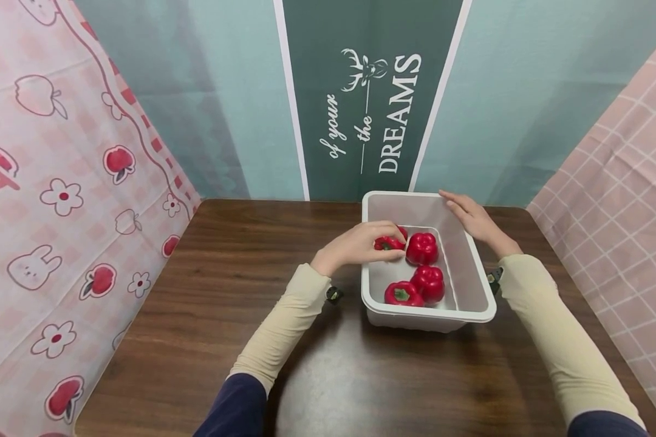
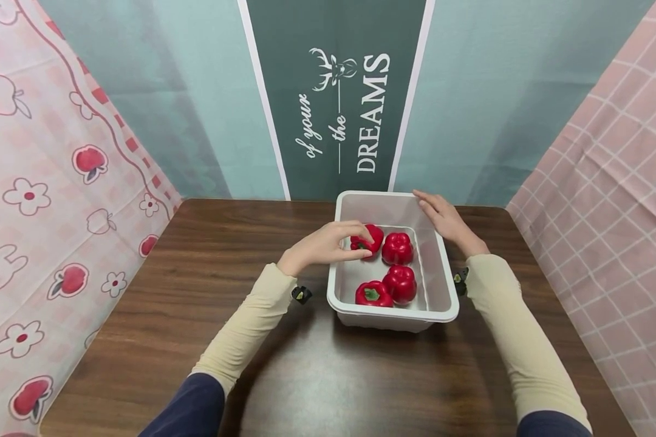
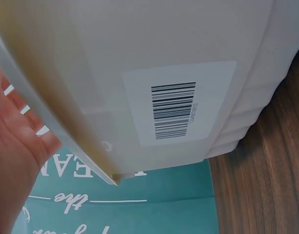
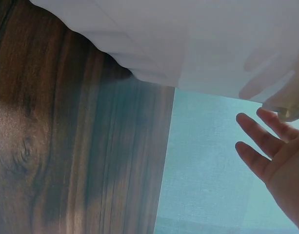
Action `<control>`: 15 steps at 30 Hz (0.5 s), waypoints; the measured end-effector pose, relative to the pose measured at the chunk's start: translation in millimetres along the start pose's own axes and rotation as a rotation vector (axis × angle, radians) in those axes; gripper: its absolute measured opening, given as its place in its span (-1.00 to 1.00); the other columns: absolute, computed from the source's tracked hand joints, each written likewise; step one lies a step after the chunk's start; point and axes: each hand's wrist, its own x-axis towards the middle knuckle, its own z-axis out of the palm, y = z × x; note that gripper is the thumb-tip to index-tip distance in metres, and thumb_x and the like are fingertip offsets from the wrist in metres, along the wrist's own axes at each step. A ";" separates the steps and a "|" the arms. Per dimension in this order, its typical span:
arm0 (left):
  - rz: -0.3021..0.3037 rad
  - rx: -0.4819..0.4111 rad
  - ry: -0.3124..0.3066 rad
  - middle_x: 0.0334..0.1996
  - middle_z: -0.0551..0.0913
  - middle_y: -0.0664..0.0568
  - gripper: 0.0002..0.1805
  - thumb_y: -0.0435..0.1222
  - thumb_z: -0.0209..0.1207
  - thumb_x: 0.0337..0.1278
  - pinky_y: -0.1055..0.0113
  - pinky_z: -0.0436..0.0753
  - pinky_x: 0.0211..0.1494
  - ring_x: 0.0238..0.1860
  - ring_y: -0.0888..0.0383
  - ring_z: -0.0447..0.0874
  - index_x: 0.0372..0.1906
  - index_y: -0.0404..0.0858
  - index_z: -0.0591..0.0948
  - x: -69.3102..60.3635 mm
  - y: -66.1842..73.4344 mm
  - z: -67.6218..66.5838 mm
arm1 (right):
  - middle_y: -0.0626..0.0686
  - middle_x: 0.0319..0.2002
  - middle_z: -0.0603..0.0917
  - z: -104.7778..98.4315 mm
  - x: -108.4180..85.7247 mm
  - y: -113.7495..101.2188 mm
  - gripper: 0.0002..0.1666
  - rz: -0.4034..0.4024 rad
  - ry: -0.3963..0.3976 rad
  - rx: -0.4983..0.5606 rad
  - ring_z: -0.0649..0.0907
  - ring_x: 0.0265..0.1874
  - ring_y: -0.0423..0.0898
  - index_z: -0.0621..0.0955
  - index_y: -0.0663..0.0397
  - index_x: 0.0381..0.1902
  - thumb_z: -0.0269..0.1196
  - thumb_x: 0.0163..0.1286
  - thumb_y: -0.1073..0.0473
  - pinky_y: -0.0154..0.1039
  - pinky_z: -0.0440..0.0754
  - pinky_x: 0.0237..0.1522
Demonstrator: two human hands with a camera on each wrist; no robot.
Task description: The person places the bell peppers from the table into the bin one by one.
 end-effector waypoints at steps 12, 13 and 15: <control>-0.014 0.028 -0.019 -0.12 0.53 0.26 -0.62 0.04 0.23 0.02 0.60 0.47 -0.01 -0.08 0.43 0.43 -0.07 -0.01 0.58 -4.3 -4.3 -0.4 | 0.32 0.24 0.31 -3.2 -3.1 -10.2 -0.42 -0.040 0.000 -0.116 0.30 0.21 0.29 0.24 0.04 0.37 -0.12 0.48 -0.04 0.37 0.23 0.12; -0.014 0.031 -0.020 -0.12 0.53 0.26 -0.62 0.04 0.23 0.02 0.60 0.46 0.00 -0.07 0.43 0.43 -0.06 -0.01 0.58 -4.7 -4.1 -0.8 | 0.32 0.24 0.31 -3.2 -3.4 -11.1 -0.42 -0.040 -0.001 -0.120 0.30 0.21 0.29 0.25 0.05 0.37 -0.12 0.48 -0.04 0.37 0.23 0.12; -0.014 0.036 -0.022 -0.11 0.53 0.26 -0.62 0.04 0.23 0.01 0.59 0.46 0.01 -0.07 0.43 0.43 -0.06 -0.01 0.58 -5.4 -4.4 -1.4 | 0.32 0.25 0.31 -3.0 -4.0 -12.6 -0.42 -0.041 0.001 -0.122 0.29 0.22 0.29 0.25 0.06 0.36 -0.11 0.48 -0.04 0.37 0.22 0.13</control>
